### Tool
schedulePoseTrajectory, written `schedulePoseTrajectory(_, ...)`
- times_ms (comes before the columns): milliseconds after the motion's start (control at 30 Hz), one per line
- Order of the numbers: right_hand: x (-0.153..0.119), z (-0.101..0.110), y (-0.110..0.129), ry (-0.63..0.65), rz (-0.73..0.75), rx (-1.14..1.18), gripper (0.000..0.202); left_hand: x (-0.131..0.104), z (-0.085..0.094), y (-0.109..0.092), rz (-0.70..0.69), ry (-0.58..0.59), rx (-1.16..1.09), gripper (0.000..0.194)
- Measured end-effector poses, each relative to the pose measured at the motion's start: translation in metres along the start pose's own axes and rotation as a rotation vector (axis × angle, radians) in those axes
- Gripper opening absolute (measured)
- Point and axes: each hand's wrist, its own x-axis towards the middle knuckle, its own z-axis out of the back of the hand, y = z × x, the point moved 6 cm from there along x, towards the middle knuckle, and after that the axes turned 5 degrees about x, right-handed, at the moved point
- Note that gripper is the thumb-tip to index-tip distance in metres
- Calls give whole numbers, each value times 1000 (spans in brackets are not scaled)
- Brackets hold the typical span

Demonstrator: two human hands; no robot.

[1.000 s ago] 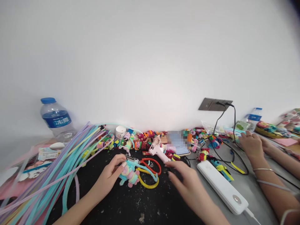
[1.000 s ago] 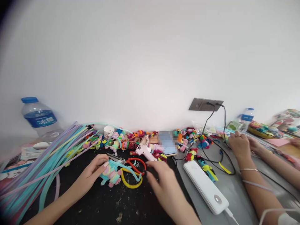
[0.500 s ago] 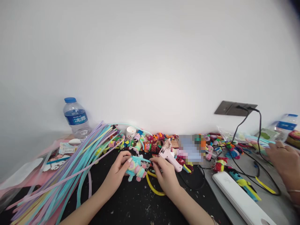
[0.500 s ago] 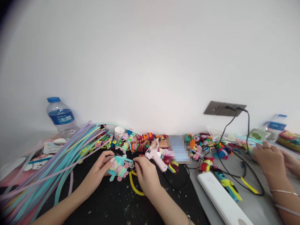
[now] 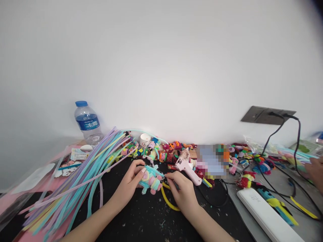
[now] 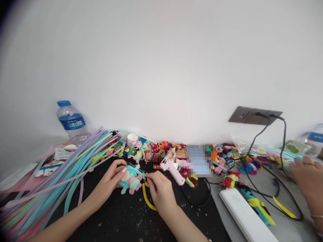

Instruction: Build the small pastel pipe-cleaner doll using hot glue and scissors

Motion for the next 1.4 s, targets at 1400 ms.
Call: schedulePoseTrajectory(1400,-4,0,4,-1,60,-51,10,1,0,1,-44,5,10,15)
